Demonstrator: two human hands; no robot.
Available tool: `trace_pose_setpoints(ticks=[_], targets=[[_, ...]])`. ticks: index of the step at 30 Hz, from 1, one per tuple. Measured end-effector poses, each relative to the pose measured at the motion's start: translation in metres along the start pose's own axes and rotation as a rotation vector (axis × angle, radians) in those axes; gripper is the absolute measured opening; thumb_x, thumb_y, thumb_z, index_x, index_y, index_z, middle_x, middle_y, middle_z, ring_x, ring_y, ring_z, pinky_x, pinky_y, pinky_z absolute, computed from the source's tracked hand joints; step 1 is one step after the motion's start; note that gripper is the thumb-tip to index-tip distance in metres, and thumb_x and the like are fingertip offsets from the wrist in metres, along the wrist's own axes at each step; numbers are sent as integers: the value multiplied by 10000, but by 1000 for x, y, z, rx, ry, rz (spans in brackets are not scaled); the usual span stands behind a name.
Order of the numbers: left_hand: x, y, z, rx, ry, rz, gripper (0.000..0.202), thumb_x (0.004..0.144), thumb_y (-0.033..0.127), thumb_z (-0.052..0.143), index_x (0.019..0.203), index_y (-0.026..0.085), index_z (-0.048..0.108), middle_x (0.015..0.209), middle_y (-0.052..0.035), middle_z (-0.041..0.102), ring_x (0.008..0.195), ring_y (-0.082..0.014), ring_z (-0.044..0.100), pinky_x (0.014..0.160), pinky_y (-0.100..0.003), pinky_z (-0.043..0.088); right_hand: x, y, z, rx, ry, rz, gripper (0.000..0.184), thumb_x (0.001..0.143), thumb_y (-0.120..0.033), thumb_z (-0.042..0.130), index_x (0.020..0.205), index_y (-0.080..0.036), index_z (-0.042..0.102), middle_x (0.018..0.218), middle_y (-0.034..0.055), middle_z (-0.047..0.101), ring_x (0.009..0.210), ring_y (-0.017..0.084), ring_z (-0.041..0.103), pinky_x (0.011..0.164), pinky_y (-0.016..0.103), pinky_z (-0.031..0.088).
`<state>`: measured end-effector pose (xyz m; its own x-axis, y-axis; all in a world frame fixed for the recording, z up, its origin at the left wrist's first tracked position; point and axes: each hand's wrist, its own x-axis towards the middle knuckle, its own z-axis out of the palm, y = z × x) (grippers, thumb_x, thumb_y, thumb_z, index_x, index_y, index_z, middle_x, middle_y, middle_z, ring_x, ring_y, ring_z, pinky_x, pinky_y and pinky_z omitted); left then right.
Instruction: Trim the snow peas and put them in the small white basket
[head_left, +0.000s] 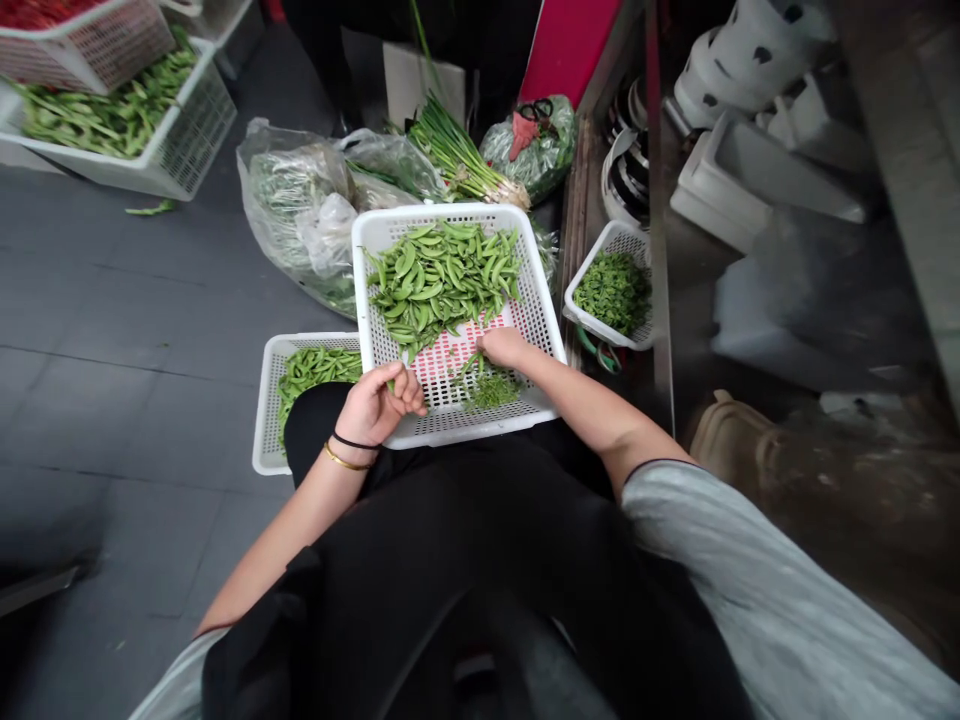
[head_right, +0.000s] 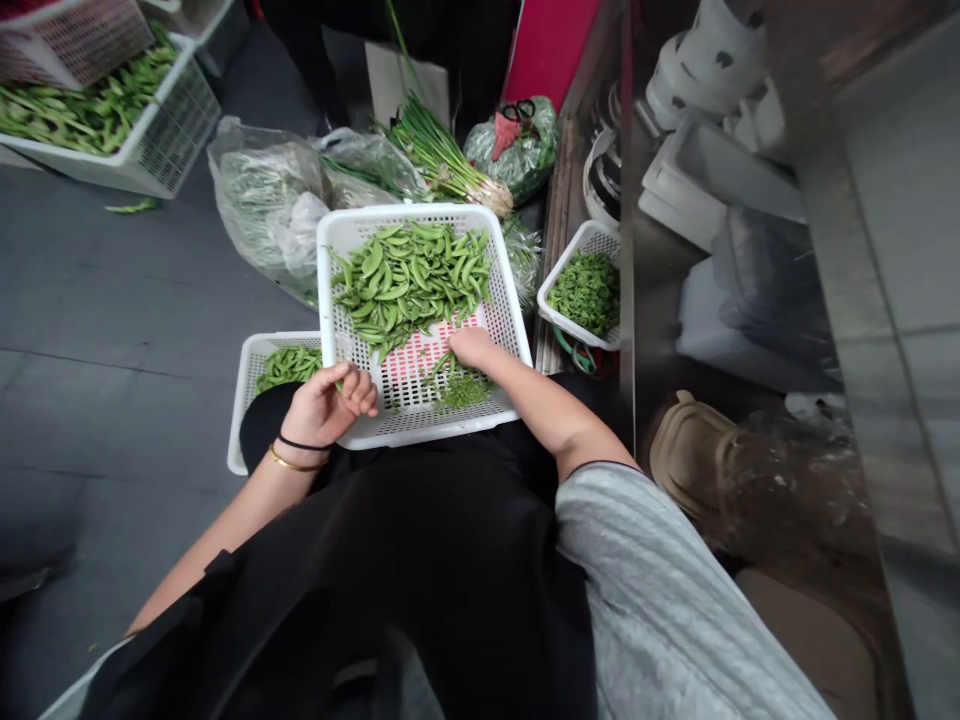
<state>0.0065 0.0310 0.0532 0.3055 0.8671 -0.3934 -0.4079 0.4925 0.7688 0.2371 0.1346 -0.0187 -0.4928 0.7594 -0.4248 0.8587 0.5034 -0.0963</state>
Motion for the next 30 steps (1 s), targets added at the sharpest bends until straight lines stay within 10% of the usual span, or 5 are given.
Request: trace_pose_setpoints(ticks=[6, 10, 18, 24, 30], targets=[[15, -13, -5, 301, 183, 55, 198, 719, 343, 625, 752, 148, 639, 512, 14, 532, 359, -78, 412, 341, -209, 344, -30, -10, -35, -14, 131, -204, 233, 871, -254, 486, 858, -143, 691, 897, 115, 673, 790, 193, 577, 655, 277, 367], [28, -26, 4, 537, 47, 78, 241, 682, 375, 706, 752, 151, 655, 387, 71, 394, 318, -52, 308, 319, -183, 209, -67, -40, -62, -23, 279, -371, 277, 905, -257, 415, 911, -160, 674, 888, 95, 648, 758, 184, 551, 621, 273, 335], [14, -29, 27, 283, 198, 182, 326, 682, 454, 699, 678, 170, 540, 409, 94, 331, 318, -40, 250, 320, -184, 193, -82, -69, -55, 243, 498, -124, 232, 875, -237, 428, 819, -141, 632, 830, 80, 653, 740, 172, 551, 656, 264, 340], [-1, -21, 6, 273, 304, 331, 274, 745, 428, 649, 754, 175, 546, 445, 95, 316, 353, -44, 254, 341, -175, 217, -105, -29, -54, 363, 333, 4, 173, 823, -271, 547, 909, -164, 653, 858, 59, 672, 750, 171, 566, 677, 255, 358], [-7, -22, 10, 328, 226, 377, 254, 781, 432, 623, 826, 185, 583, 482, 75, 375, 369, -57, 293, 362, -193, 247, -94, -64, -56, 483, 286, -299, 262, 912, -348, 434, 970, -170, 618, 894, 45, 644, 728, 139, 530, 658, 232, 340]])
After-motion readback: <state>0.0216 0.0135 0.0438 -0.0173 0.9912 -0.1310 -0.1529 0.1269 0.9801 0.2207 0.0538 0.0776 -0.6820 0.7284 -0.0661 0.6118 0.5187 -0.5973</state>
